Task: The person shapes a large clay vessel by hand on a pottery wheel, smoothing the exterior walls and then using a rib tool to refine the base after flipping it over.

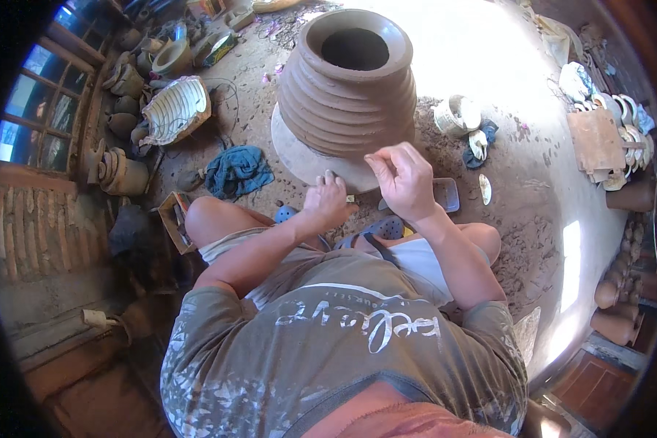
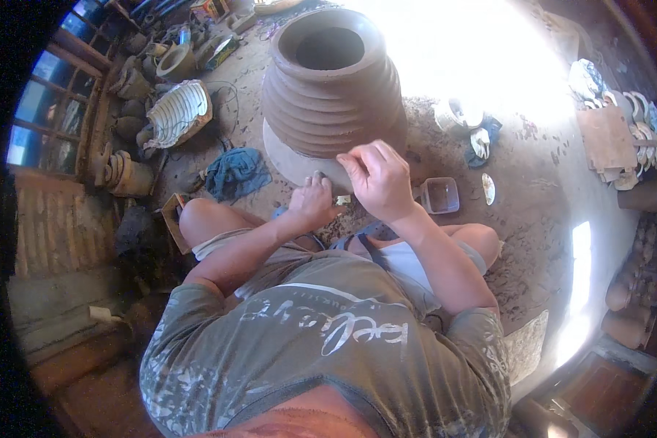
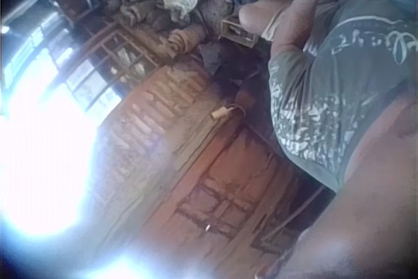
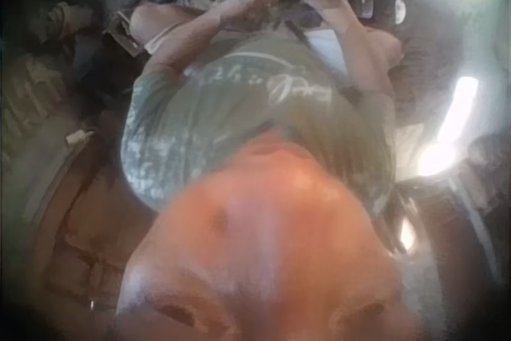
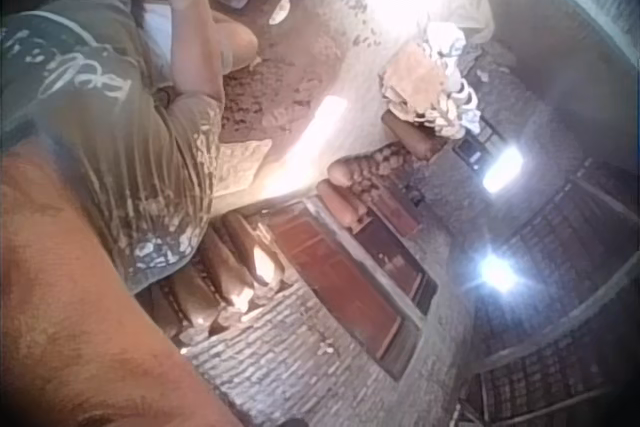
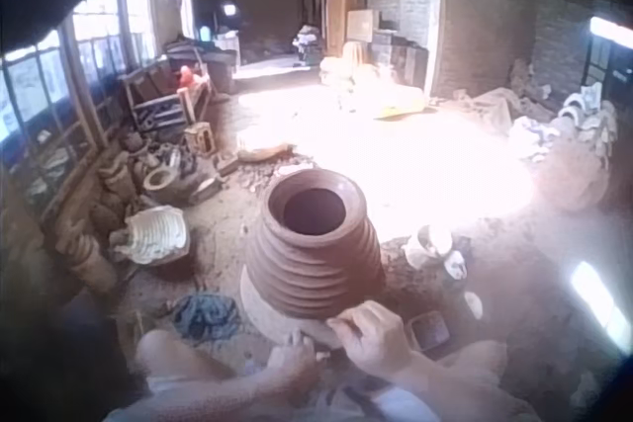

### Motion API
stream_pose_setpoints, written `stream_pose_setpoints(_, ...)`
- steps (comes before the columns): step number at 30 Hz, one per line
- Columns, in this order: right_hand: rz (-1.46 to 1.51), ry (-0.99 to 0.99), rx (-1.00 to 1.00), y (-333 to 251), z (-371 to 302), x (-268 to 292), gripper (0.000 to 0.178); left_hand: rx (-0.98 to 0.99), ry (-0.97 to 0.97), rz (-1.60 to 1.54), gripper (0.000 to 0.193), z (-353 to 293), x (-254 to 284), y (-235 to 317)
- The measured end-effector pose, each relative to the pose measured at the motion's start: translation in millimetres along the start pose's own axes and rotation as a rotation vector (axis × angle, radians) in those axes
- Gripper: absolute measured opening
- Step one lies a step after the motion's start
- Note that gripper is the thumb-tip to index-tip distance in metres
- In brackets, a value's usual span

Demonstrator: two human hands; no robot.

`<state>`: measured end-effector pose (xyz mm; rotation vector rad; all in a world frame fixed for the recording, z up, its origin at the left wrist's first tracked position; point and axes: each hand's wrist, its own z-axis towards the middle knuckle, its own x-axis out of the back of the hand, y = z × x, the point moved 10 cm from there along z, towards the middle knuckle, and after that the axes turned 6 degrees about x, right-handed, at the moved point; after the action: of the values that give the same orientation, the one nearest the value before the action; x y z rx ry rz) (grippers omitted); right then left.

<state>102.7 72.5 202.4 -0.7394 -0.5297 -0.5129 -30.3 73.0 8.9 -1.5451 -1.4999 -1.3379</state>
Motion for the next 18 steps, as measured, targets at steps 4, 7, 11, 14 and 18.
stream_pose_setpoints(4, -0.131, 0.162, 0.181, -27.6, 35.8, 1.0, 0.014, 0.034, -0.081, 0.012, 0.084, 6.0, -9.2, 9.1)
stream_pose_setpoints(7, -0.236, 0.168, 0.316, -40.3, 55.8, -13.5, 0.012, 0.022, -0.114, 0.010, 0.082, 9.4, -9.3, 11.6)
stream_pose_setpoints(11, -0.410, 0.146, 0.425, -51.3, 74.1, -34.0, 0.013, 0.038, -0.106, 0.051, 0.072, 11.5, -7.3, 14.8)
stream_pose_setpoints(14, -0.498, 0.134, 0.448, -53.3, 85.0, -42.3, 0.011, -0.015, -0.189, 0.112, 0.074, 24.3, -24.9, 11.5)
stream_pose_setpoints(18, -0.512, 0.131, 0.452, -51.8, 85.9, -46.0, 0.015, -0.040, -0.152, 0.134, 0.062, 31.1, -28.4, -2.7)
